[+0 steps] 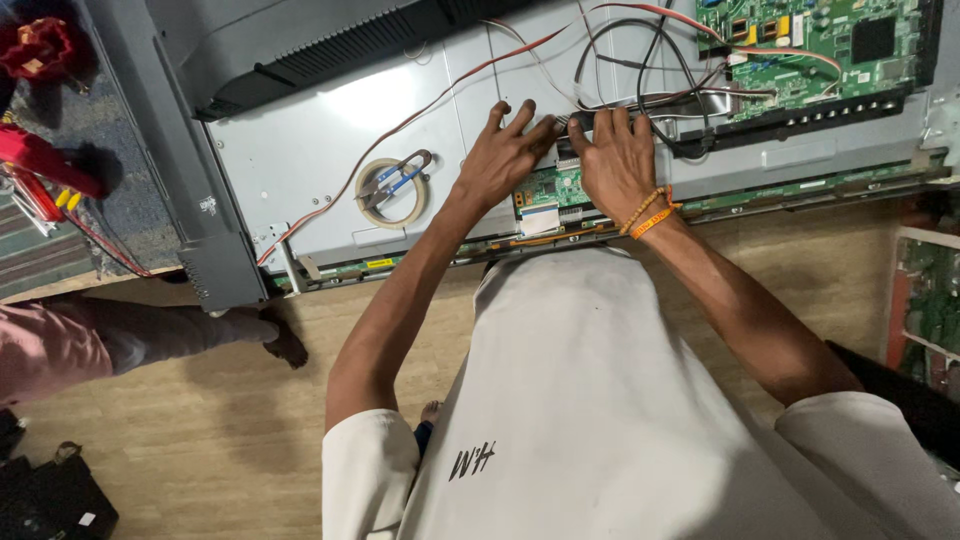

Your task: The person works on the back of a disassembled television, using a power drill to remove screws and then applying adhesive tape to secure a ribbon cable and circuit board components.

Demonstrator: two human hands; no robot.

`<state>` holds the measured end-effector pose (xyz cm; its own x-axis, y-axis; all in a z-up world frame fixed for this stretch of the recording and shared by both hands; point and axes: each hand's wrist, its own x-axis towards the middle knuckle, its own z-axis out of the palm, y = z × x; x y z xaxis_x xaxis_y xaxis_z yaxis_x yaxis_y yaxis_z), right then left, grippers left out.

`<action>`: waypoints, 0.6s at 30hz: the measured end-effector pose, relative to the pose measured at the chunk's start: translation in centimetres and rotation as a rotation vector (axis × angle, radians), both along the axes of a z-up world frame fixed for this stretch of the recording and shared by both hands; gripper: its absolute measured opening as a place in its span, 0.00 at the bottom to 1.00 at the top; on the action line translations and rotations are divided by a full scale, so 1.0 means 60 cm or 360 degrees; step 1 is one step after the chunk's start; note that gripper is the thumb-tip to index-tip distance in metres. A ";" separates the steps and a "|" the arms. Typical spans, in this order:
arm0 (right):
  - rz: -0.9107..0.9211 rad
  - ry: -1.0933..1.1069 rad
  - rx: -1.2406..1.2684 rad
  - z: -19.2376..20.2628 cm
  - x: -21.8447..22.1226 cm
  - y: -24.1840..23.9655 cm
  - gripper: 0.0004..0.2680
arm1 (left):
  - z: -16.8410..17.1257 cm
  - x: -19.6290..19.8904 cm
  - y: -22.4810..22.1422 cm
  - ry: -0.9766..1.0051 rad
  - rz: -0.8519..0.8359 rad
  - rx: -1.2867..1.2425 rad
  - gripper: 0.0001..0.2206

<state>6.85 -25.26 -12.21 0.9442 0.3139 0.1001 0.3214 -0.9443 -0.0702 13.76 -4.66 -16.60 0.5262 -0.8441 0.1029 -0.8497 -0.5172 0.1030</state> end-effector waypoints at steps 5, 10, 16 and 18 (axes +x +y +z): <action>-0.0001 -0.0002 0.0048 0.002 0.004 -0.001 0.16 | 0.008 -0.011 0.006 -0.0086 -0.0080 0.0138 0.20; -0.0010 0.0037 0.0065 0.004 0.007 -0.004 0.16 | 0.018 -0.014 0.005 -0.0008 -0.0037 -0.0165 0.23; -0.0025 0.0096 0.0095 0.005 0.008 -0.004 0.16 | 0.024 0.020 -0.001 0.0864 0.0361 -0.0580 0.20; -0.0017 0.0066 0.0090 0.004 0.009 -0.003 0.16 | 0.025 0.034 -0.008 0.0864 0.0372 -0.0640 0.20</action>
